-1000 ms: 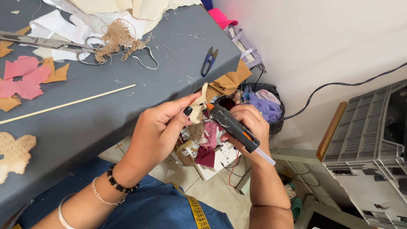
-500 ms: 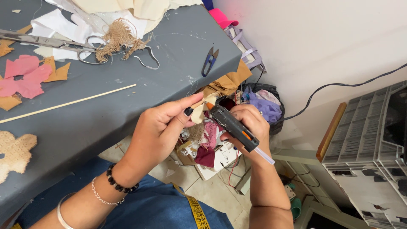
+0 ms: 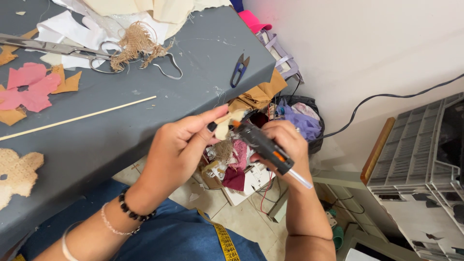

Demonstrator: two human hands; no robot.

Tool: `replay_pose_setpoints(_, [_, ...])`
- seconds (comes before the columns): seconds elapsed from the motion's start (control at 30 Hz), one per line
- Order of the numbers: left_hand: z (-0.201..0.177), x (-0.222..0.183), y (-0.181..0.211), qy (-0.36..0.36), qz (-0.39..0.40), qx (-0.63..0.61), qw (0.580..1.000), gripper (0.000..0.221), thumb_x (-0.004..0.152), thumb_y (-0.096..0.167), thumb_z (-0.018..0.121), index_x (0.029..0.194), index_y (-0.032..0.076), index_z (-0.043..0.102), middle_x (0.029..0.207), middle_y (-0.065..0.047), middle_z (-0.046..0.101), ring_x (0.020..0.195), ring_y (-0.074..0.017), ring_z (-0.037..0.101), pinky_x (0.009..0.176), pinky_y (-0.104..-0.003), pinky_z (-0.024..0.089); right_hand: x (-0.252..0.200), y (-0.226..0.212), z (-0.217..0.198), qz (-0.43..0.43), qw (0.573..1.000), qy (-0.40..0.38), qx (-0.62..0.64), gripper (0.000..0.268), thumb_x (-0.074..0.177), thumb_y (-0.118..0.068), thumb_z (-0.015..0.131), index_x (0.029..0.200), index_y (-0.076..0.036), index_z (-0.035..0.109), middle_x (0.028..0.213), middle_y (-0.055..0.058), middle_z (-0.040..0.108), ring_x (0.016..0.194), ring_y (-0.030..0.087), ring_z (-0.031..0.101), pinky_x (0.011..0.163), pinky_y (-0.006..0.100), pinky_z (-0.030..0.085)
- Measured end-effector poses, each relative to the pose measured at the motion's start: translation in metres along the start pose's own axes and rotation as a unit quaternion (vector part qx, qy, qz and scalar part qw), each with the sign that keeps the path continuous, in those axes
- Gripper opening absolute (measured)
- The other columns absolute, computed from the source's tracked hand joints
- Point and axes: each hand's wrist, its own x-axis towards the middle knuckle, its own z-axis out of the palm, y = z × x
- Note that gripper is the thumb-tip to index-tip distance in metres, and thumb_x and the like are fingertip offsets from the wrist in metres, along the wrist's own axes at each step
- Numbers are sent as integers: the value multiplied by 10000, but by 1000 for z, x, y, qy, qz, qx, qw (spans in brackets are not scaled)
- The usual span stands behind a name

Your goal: Making decorative flowers from fabric and paper using a hot glue gun and scissors

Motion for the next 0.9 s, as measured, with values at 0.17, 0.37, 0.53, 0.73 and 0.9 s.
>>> replay_pose_setpoints(0.17, [-35,-31,22,44,40,76,995,472,968,43,549,1385,199,704,625,66,365,542,-68,267,484,-244,268,20,28,-16,-6,995,48,-89,381,941,-384,739,1089,-55,618,1037,99,710,920,227,719,810,350,625])
replay_pose_setpoints(0.37, [-77,-113,9,113,-55,180,976,402,900,143,646,1271,214,782,1222,100,815,1065,5,741,911,-173,492,147,73,-14,29,982,-176,-61,391,898,-131,717,1224,-92,503,1126,147,671,906,352,645,760,452,452])
replay_pose_setpoints(0.53, [-91,-182,-11,191,15,281,940,341,912,207,643,1226,243,774,1110,102,823,893,-52,783,795,-218,571,222,118,21,52,953,-297,-41,638,804,-59,639,1424,-67,487,1310,152,625,1176,285,577,963,415,443])
replay_pose_setpoints(0.73, [-107,-225,-7,255,25,231,939,350,895,115,663,1220,197,765,960,59,845,812,-64,811,710,-212,614,234,93,29,85,945,-284,-140,464,982,-119,636,1442,-122,573,1368,94,629,1230,254,592,935,433,483])
replay_pose_setpoints(0.9, [-125,-238,-12,272,-21,195,942,338,904,157,648,1205,229,785,1088,95,842,936,-20,809,731,-182,580,226,-48,58,-65,994,-88,-17,151,1063,67,729,1138,-54,779,1097,96,733,966,188,649,839,303,533])
